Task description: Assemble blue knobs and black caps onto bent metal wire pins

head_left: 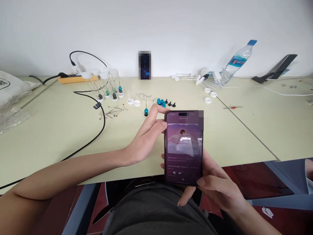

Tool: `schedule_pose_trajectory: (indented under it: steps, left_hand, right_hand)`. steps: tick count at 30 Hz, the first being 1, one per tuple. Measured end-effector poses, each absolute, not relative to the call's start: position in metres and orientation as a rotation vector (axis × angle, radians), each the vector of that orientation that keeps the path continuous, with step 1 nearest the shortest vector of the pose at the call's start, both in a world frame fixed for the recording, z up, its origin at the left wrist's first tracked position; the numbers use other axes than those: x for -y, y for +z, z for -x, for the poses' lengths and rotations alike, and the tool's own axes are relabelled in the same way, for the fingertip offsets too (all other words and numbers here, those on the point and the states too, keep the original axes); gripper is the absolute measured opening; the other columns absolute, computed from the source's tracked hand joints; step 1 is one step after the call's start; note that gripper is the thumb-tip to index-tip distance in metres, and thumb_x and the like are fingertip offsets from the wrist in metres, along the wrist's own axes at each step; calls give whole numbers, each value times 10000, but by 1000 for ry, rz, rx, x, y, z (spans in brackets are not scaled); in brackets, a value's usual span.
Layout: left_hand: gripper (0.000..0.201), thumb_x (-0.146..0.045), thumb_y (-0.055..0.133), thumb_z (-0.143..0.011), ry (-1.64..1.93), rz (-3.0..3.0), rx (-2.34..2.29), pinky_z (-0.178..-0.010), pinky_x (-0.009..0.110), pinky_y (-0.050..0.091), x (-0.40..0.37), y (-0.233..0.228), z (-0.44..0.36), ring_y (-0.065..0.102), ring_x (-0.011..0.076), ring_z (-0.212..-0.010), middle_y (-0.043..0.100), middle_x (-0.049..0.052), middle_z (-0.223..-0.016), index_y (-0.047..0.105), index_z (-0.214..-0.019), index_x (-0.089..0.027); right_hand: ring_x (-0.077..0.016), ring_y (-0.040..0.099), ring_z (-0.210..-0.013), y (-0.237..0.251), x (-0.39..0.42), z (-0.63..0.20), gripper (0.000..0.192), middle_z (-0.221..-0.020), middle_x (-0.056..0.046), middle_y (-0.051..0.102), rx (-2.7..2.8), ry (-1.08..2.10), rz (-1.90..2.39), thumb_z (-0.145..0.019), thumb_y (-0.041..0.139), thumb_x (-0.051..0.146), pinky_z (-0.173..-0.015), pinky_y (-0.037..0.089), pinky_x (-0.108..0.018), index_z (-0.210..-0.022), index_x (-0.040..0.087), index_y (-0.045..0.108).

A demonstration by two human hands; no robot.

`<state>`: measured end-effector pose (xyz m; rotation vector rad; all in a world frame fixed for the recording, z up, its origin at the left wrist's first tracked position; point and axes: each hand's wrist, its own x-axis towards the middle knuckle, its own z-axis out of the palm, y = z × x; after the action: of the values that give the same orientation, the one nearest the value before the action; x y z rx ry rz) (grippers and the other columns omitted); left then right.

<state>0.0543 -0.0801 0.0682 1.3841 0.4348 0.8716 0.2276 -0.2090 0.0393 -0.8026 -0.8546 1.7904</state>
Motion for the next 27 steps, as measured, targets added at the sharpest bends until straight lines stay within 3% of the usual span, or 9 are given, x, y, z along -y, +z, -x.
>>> schedule_pose_trajectory:
  steps: [6, 13, 21, 24, 27]
  left_hand:
    - [129, -370, 457, -959, 903, -1405, -477, -672, 277, 425, 80, 71, -55, 557, 128, -697, 612, -29, -830, 410, -991, -254]
    - [132, -377, 457, -955, 905, -1396, -478, -675, 291, 420, 80, 70, -56, 534, 134, -688, 581, -30, -794, 434, -995, -253]
    - [180, -390, 438, -959, 855, -1377, -470, -702, 303, 439, 80, 71, -57, 535, 133, -695, 554, -27, -774, 470, -1082, -263]
    - [401, -364, 483, -945, 714, -1365, -418, -695, 309, 469, 82, 73, -56, 579, 152, -739, 598, -1, -863, 359, -1322, -307]
    - [707, -321, 555, -911, 567, -1358, -362, -712, 332, 492, 82, 72, -55, 617, 182, -831, 608, 47, -1064, 126, -1469, -381]
  right_hand:
    - [-321, 631, -1112, 38, 208, -227, 934, -1463, -112, 449, 861, 1783, 815, -771, 547, 117, -671, 630, -449, -1534, 352, 62]
    - [-304, 658, -1054, 40, 209, -227, 940, -1415, -116, 502, 873, 1777, 841, -776, 569, 142, -680, 629, -443, -1536, 341, 53]
    - [-351, 561, -1211, 45, 210, -228, 951, -1403, -92, 507, 865, 1796, 834, -765, 562, 155, -636, 629, -416, -1526, 375, 35]
    - [-366, 501, -1275, 51, 209, -229, 952, -1381, -84, 527, 833, 1785, 854, -748, 537, 146, -639, 625, -427, -1524, 381, 39]
    - [-313, 664, -1052, 53, 209, -230, 907, -1276, -59, 608, 798, 1748, 855, -737, 516, 128, -660, 614, -425, -1514, 389, 128]
